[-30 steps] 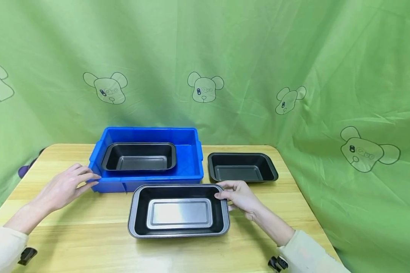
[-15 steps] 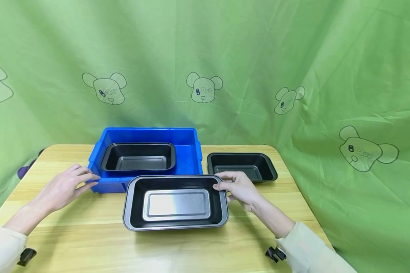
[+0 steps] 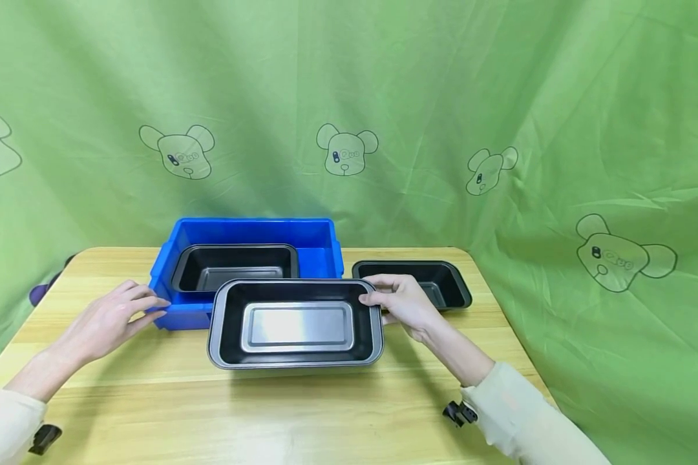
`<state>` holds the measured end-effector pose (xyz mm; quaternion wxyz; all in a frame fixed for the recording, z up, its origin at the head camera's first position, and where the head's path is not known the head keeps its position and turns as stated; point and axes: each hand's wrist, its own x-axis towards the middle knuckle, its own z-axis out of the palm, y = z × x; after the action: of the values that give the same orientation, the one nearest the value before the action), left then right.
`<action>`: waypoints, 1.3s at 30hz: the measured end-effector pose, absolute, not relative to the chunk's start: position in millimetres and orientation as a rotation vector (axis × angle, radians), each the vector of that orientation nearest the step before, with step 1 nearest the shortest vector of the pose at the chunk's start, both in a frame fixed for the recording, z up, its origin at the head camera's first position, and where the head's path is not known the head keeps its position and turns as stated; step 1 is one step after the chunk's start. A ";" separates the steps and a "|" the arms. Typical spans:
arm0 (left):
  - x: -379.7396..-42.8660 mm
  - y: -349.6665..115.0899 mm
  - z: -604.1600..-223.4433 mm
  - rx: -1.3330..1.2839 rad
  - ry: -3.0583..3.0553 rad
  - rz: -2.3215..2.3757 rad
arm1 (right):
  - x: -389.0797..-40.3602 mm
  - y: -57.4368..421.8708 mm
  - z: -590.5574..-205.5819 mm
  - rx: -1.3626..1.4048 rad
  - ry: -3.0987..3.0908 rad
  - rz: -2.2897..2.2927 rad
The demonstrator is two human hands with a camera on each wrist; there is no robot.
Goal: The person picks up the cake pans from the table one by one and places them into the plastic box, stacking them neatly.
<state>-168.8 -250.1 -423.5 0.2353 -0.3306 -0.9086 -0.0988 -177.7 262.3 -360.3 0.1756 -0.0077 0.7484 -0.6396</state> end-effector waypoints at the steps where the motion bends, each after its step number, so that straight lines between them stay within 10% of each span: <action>1: -168.9 -250.1 -423.7 -0.907 -2.491 -0.270 | -179.4 261.1 -359.7 -0.021 2.122 -1.813; 39: -170.5 -250.7 -428.7 -0.917 -2.435 -0.267 | -246.2 214.9 -353.8 0.077 2.121 -1.917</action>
<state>-170.5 -250.7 -428.7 0.2601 -0.3387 -0.8989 -0.0986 -246.2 214.9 -353.8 0.1402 0.0265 0.7343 -0.6636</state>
